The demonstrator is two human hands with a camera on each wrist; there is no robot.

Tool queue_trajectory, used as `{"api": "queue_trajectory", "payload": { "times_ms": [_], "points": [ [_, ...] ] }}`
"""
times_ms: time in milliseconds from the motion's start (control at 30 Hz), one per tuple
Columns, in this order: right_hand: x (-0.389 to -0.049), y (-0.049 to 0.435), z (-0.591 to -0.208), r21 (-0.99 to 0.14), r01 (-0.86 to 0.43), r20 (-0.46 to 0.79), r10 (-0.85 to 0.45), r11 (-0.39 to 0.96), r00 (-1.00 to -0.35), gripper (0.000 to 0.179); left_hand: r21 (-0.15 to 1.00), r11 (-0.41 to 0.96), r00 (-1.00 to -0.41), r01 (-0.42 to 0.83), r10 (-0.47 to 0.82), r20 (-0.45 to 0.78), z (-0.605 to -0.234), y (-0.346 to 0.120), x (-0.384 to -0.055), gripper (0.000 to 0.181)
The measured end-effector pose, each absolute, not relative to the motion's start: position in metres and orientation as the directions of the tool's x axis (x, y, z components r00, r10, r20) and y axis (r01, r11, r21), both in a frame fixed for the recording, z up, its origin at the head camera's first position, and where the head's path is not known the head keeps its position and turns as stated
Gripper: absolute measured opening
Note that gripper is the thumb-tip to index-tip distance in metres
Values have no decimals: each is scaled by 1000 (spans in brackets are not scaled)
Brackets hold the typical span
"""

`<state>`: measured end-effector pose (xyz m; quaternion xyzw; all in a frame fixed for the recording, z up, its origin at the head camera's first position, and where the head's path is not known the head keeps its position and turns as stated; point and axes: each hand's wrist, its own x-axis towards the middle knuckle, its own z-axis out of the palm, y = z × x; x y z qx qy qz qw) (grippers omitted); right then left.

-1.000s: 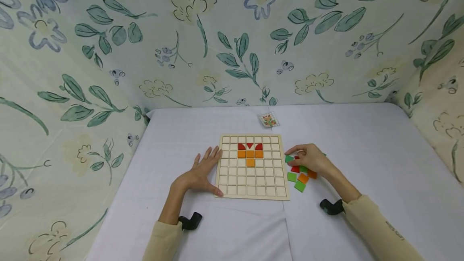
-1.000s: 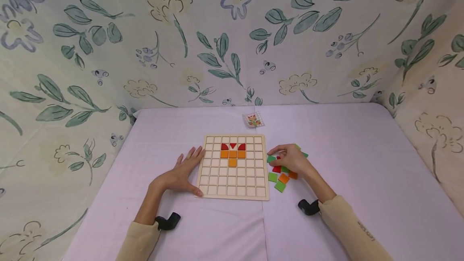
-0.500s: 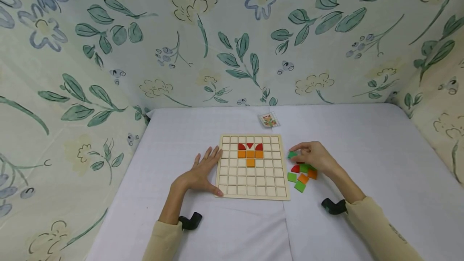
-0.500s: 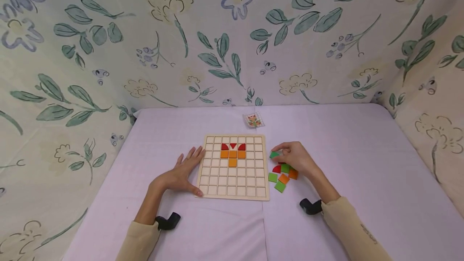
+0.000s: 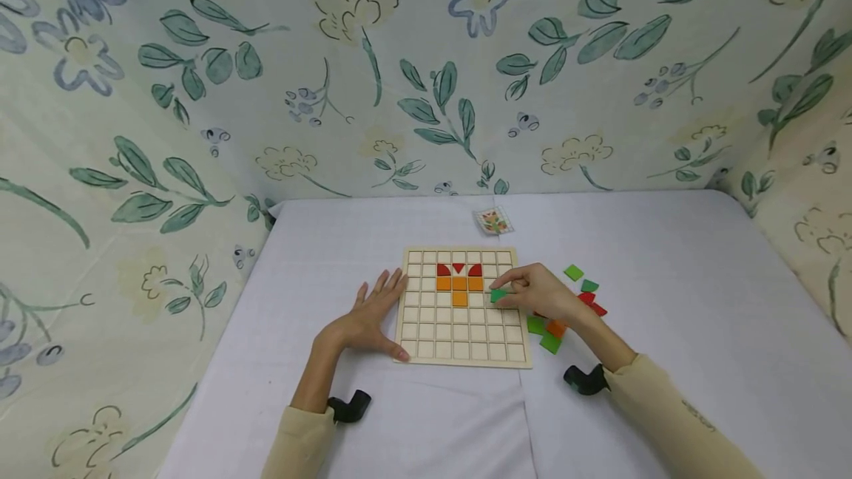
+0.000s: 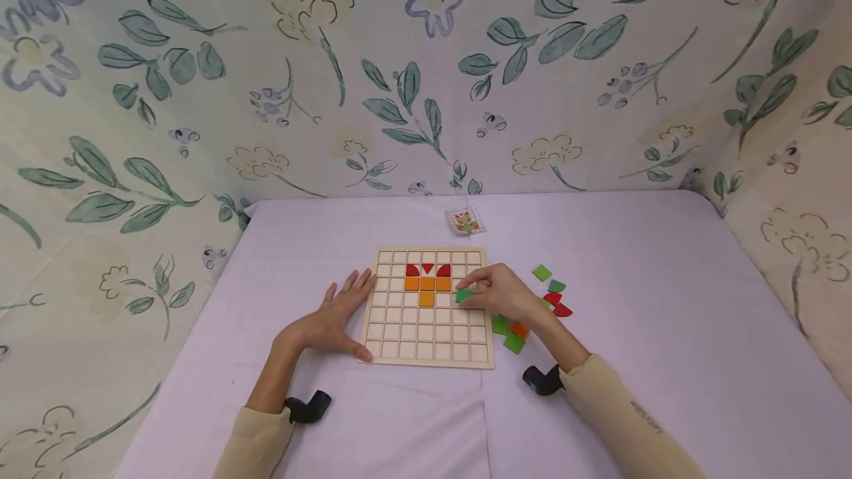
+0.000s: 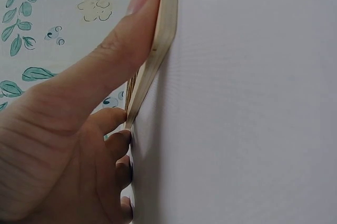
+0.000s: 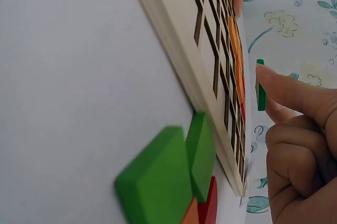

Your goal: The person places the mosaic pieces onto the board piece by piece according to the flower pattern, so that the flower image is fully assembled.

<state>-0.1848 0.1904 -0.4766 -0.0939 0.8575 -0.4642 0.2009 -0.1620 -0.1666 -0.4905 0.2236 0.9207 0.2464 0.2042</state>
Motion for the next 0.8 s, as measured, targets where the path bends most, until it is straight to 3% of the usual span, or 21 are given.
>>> {"api": "queue_trajectory", "payload": {
  "times_ms": [333, 800],
  "points": [
    [-188, 162, -479, -829, -110, -163, -424, 548, -891, 26, 546, 774, -813, 319, 520, -262, -491, -167, -163, 144],
    [-186, 166, -485, -828, -43, -195, -360, 559, -912, 25, 542, 782, -812, 309, 514, -277, -492, -167, -163, 144]
  ]
}}
